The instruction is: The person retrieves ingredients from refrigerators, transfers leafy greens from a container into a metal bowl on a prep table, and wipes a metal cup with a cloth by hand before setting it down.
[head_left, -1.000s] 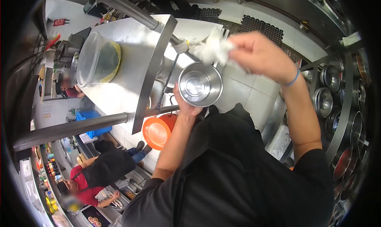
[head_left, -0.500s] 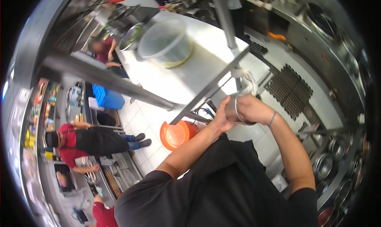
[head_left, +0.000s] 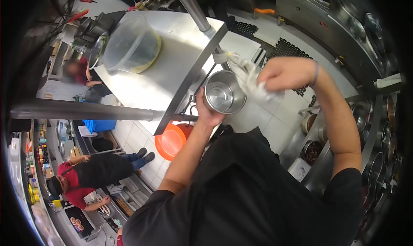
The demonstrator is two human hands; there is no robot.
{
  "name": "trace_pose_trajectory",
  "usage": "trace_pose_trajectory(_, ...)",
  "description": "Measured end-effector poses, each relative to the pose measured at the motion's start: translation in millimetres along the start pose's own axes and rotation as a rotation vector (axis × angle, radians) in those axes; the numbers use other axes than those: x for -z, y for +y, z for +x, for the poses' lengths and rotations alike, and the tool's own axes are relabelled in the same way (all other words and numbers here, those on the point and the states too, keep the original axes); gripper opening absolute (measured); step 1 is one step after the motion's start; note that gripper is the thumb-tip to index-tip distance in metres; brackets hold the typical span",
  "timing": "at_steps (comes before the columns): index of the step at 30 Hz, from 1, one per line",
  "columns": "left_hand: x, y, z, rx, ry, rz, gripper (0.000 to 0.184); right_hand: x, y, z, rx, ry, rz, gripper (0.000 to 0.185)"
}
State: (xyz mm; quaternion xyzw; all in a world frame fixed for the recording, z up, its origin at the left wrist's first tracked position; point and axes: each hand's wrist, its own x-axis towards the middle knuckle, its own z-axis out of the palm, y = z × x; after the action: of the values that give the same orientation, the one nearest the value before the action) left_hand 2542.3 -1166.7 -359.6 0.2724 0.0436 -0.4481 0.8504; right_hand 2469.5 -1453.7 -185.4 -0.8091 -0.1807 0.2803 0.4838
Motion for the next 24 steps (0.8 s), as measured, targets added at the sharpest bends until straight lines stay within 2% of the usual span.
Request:
trace_pose_trajectory(2,3,-11,-4,-0.012,-0.031,0.025,0.074,8,0,-23,0.007,0.157,0.023,0.019)
trace_pose_trajectory(3,6,-16,-4,0.032,-0.106,-0.075,0.072,11,-2,-32,0.011,0.243,0.032,0.019)
trace_pose_trajectory(6,14,-20,-2,0.095,-0.125,-0.068,0.072,1,-11,-50,0.038,0.543,-0.096,0.018)
trace_pose_trajectory(7,13,-19,-1,0.145,-0.129,-0.163,0.073,7,-9,-56,0.032,0.493,-0.185,0.019)
trace_pose_trajectory(8,25,-18,7,0.207,-0.139,-0.237,0.072,4,-3,-56,0.121,0.567,-0.180,0.019)
trace_pose_trajectory(11,2,-14,5,0.207,-0.128,-0.170,0.074,-3,12,-50,0.293,0.701,-0.130,0.023)
trace_pose_trajectory(14,-14,-16,-1,0.205,-0.182,-0.107,0.078,-25,10,-35,0.198,0.694,0.184,0.031)
trace_pose_trajectory(15,-10,-13,0,0.195,-0.231,-0.087,0.079,-34,12,-28,0.234,0.669,0.220,0.029)
trace_pose_trajectory(16,-10,-10,0,0.183,-0.281,-0.067,0.080,-44,12,-17,0.352,0.669,0.091,0.026)
trace_pose_trajectory(17,-11,-9,-2,0.203,-0.237,-0.025,0.080,-54,9,-2,0.468,0.668,-0.039,0.025)
trace_pose_trajectory(18,-31,-9,-6,0.152,-0.257,0.089,0.074,-64,7,9,0.582,0.666,-0.171,0.025)
trace_pose_trajectory(20,-20,-13,0,0.242,-0.273,-0.011,0.067,-83,-3,22,0.483,0.610,-0.359,0.029)
trace_pose_trajectory(24,-29,-10,-11,0.189,-0.132,0.203,0.060,-84,14,34,0.210,0.636,-0.523,0.035)
